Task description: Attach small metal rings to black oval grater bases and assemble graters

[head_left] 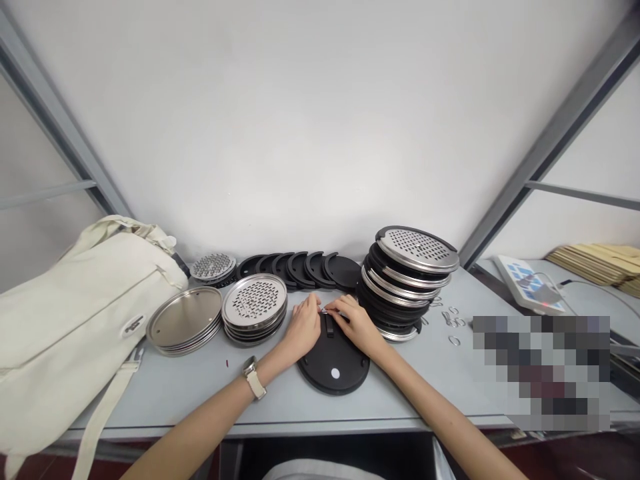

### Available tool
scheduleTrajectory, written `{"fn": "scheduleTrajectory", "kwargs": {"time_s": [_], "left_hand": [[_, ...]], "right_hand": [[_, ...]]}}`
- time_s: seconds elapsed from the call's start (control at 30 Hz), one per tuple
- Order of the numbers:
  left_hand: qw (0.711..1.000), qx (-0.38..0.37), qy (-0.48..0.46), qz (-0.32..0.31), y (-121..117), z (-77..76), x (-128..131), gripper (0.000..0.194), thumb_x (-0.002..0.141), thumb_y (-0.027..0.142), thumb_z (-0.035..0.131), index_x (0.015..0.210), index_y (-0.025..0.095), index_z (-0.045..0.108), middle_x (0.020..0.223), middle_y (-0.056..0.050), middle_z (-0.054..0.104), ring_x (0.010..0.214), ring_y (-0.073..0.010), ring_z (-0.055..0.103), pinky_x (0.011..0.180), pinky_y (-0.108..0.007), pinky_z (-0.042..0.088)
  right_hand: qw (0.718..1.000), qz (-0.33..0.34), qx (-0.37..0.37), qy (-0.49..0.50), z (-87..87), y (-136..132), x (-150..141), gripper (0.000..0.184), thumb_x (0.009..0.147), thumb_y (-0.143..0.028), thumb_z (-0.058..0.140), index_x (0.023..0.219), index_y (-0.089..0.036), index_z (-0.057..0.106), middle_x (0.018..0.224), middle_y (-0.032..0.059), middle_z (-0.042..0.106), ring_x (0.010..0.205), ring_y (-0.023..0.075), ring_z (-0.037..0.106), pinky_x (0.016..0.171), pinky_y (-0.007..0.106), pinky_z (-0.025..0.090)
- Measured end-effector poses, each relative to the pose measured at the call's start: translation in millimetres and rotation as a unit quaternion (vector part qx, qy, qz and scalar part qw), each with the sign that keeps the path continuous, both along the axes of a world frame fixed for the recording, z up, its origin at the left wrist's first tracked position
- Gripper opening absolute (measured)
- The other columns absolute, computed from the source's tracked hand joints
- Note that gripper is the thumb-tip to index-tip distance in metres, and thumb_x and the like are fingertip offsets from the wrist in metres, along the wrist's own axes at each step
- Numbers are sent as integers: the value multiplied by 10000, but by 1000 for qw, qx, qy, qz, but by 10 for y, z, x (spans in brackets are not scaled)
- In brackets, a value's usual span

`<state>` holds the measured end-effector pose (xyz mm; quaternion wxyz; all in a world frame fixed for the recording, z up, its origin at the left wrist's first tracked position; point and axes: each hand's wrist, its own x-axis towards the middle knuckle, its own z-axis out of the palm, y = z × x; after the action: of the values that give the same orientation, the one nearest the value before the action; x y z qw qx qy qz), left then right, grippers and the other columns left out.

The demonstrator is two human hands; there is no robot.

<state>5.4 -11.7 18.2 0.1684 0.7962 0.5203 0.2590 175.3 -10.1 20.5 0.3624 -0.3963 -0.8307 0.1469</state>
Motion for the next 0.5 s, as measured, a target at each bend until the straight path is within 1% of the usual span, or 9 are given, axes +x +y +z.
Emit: {"fn": "scheduleTrajectory", "kwargs": {"time_s": [0.2,0.5], "left_hand": [[1000,-13,15,6,-2,29,7,237,843,14,327,992,179,411,1020,-87,592,1025,-191,568,904,-332,384],[1000,-4,3,1,1,20,6,230,851,12,326,987,178,408,1011,-92,592,1015,-191,570,897,-336,393]], "right_hand": [[1000,-4,-5,1,3,-10,2,202,952,-188,461,1027,-258,636,873,43,584,872,215,539,789,348,460],[1000,4,-4,8,7,-17,-3,267,941,-156,461,1090,-274,647,910,48,588,897,209,542,820,351,460]]}}
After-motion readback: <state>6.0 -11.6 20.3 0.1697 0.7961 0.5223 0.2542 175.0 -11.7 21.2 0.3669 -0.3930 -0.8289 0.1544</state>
